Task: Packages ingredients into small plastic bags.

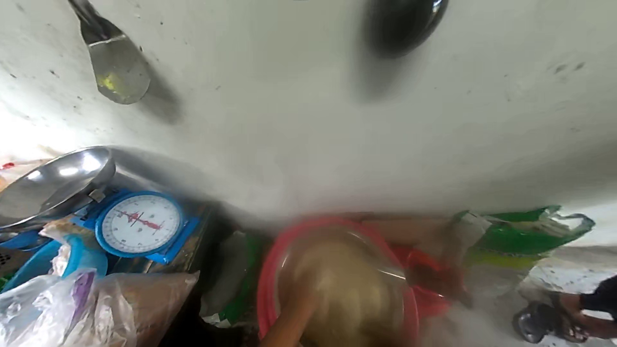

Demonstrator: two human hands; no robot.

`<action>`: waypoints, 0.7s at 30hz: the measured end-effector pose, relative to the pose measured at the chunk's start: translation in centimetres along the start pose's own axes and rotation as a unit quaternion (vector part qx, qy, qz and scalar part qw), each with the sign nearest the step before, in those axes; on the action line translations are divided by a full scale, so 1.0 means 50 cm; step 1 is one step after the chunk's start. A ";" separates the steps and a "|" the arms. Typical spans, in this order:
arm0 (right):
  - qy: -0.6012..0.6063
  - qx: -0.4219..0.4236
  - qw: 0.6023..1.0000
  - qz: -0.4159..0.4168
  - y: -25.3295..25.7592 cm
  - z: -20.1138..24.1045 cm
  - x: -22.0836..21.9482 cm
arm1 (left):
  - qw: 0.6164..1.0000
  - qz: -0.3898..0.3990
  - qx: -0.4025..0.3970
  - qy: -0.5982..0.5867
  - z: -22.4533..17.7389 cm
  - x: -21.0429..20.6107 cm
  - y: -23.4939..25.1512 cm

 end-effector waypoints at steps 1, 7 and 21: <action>-0.010 -0.002 1.000 0.004 0.001 0.013 -0.001 | 1.000 0.006 -0.004 0.003 -0.009 0.010 -0.003; -0.081 0.051 0.995 0.015 0.023 0.047 0.021 | 1.000 0.020 -0.011 0.008 -0.044 0.066 -0.029; -0.613 -0.048 0.787 -0.057 0.167 0.085 0.004 | 0.995 0.044 -0.033 -0.084 0.068 -0.007 0.058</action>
Point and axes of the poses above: each hand's wrist, its own y-axis towards the middle knuckle, its own x-axis out of the back of the hand, z = x × y, the point moved 1 cm from there along y, towards the middle knuckle, and after that the axes turned 15 degrees about z, right-handed, at the moved point
